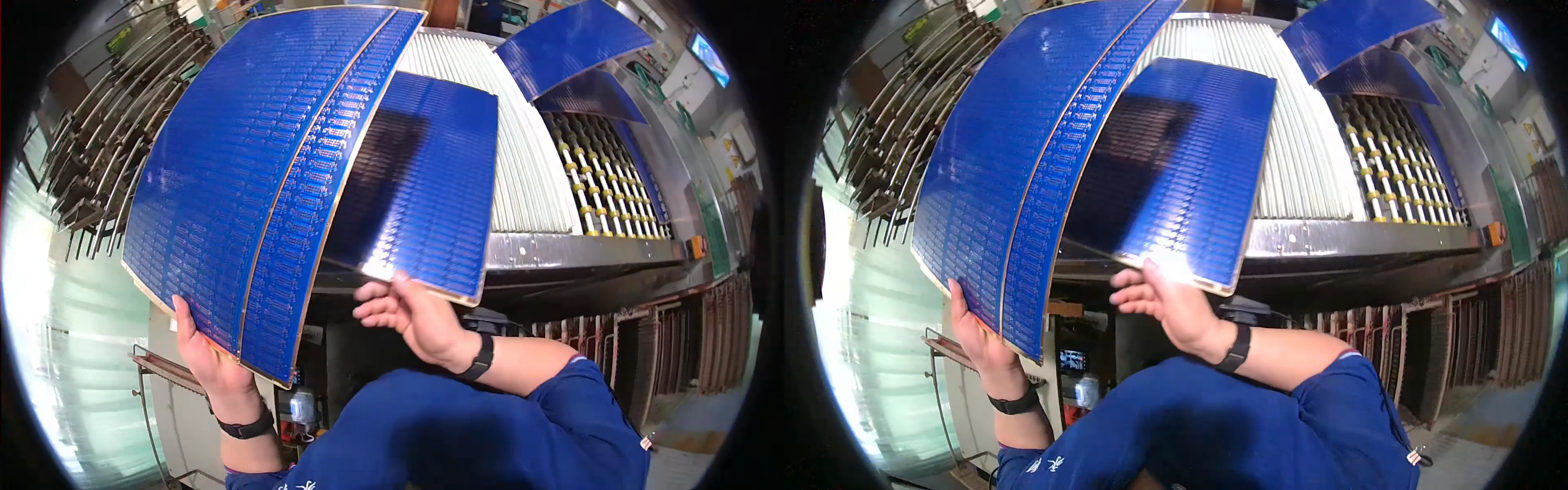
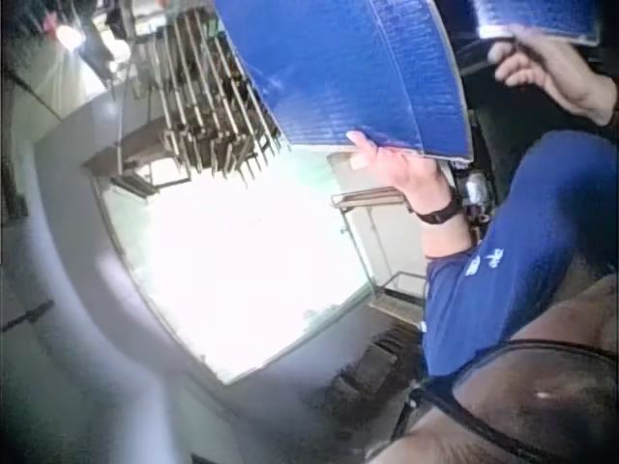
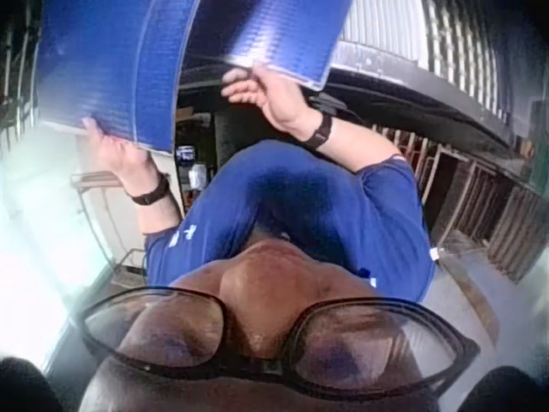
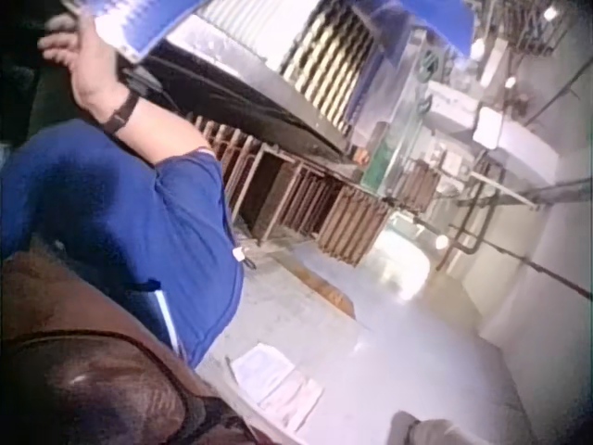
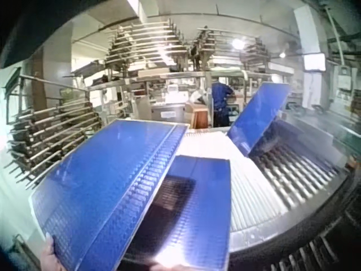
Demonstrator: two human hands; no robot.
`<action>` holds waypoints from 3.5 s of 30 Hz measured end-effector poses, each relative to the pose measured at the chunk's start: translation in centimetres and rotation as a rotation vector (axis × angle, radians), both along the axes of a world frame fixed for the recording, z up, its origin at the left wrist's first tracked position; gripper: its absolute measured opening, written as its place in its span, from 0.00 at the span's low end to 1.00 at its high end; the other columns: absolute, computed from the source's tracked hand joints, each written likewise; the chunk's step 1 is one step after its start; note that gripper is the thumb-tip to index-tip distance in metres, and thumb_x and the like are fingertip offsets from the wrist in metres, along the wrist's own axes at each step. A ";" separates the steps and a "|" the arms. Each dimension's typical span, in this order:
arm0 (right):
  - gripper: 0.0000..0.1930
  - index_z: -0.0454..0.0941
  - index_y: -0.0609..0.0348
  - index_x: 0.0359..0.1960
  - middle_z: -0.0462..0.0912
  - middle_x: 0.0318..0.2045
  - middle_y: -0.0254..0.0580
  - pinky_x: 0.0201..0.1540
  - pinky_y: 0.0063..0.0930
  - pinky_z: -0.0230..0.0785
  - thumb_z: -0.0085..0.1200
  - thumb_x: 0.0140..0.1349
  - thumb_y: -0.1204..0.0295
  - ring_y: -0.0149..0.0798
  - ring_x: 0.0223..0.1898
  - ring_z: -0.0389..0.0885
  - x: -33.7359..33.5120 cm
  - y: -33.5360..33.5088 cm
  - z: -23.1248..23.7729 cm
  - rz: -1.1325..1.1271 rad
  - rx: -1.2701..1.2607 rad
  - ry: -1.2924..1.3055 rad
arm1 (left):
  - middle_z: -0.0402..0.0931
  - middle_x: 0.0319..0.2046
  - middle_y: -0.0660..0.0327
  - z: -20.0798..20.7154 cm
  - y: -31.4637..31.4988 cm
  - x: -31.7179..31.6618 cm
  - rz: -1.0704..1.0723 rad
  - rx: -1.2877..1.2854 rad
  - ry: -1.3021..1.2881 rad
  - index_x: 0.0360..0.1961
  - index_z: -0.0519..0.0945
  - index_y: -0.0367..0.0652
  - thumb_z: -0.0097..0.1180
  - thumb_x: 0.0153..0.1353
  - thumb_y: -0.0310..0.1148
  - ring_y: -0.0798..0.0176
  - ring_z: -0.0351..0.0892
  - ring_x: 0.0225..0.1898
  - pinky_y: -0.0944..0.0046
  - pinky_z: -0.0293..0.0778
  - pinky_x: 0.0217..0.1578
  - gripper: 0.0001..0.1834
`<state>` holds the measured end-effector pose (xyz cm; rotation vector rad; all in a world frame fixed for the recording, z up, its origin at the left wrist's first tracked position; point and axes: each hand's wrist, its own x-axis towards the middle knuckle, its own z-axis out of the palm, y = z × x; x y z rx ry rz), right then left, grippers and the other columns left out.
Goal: Selecting industrial panels from a machine, transporting them across the floor, and organizing them into a storage rack.
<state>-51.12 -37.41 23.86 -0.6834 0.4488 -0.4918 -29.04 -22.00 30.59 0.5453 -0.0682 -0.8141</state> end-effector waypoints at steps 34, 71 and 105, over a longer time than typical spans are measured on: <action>0.22 0.67 0.62 0.60 0.81 0.43 0.43 0.43 0.24 0.75 0.50 0.69 0.64 0.34 0.40 0.81 -16.2 -37.6 6.0 -0.562 -0.626 0.305 | 0.77 0.55 0.52 -5.2 -5.2 -8.0 -0.003 0.374 -0.062 0.59 0.71 0.37 0.47 0.72 0.42 0.52 0.79 0.53 0.49 0.74 0.56 0.22; 0.19 0.78 0.57 0.54 0.82 0.49 0.50 0.56 0.35 0.72 0.47 0.62 0.83 0.50 0.52 0.80 2.4 -36.2 4.1 -0.503 -2.164 0.109 | 0.77 0.54 0.49 -8.3 -2.6 -6.0 0.102 0.446 -0.012 0.60 0.68 0.34 0.37 0.75 0.42 0.54 0.80 0.51 0.54 0.78 0.53 0.23; 0.17 0.70 0.67 0.52 0.79 0.48 0.52 0.56 0.47 0.74 0.52 0.68 0.67 0.48 0.52 0.78 -22.0 -64.2 -7.8 -0.899 -0.052 0.032 | 0.78 0.50 0.52 -7.7 -4.0 -6.4 0.211 0.652 -0.190 0.61 0.68 0.36 0.52 0.69 0.37 0.60 0.83 0.45 0.60 0.82 0.46 0.23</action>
